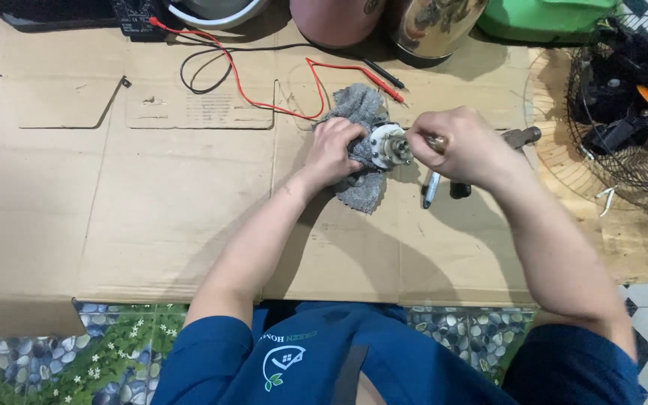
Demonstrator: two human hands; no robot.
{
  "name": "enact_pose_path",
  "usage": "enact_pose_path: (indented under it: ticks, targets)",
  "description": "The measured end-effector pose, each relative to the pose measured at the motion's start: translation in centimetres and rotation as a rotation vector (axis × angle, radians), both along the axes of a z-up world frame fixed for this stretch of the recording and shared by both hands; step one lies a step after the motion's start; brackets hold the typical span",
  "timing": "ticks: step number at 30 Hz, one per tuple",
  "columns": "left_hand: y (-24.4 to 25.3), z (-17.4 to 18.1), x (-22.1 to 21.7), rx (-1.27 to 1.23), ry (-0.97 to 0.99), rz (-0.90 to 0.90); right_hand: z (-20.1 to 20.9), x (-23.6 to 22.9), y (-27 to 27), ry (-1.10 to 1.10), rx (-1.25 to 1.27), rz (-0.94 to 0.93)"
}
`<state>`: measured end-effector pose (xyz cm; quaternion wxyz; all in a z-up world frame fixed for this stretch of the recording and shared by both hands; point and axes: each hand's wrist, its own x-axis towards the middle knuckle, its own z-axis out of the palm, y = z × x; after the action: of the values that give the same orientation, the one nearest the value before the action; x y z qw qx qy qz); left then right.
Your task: The person is using a screwdriver to rotate and inspect the internal gears of a small mechanical assembly on a workshop table.
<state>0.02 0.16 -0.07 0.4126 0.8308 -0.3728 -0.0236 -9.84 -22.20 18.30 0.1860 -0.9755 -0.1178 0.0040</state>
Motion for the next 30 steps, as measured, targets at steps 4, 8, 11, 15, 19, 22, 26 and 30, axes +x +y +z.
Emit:
enact_pose_path:
  ticks: [4,8,11,15,19,22,26,30]
  targets:
    - [-0.3,-0.4,0.1,-0.011,-0.034,0.007,-1.9,0.3,0.9,-0.070,0.214,-0.257]
    - [-0.5,-0.3,-0.2,-0.034,-0.014,0.030,-1.3,-2.1,4.0,-0.264,0.727,-0.586]
    - [-0.4,0.2,-0.1,-0.007,-0.012,0.046,-3.8,-2.5,2.4,-0.456,0.656,-0.478]
    - [0.2,1.0,-0.4,-0.030,-0.006,0.015,-0.5,-1.7,2.2,-0.460,0.593,-0.146]
    - [0.0,1.2,-0.7,-0.027,-0.030,0.028,-4.5,2.3,2.1,-0.416,1.236,0.140]
    - [0.0,1.0,-0.8,-0.037,-0.049,0.035,-5.9,3.3,2.1,-0.396,1.344,0.264]
    - [0.3,2.2,-1.0,-0.019,-0.027,0.017,-7.0,4.9,1.1,-0.062,1.387,0.411]
    - [0.4,2.5,-1.5,-0.011,0.011,-0.008,-6.1,4.3,-0.8,0.008,1.577,0.564]
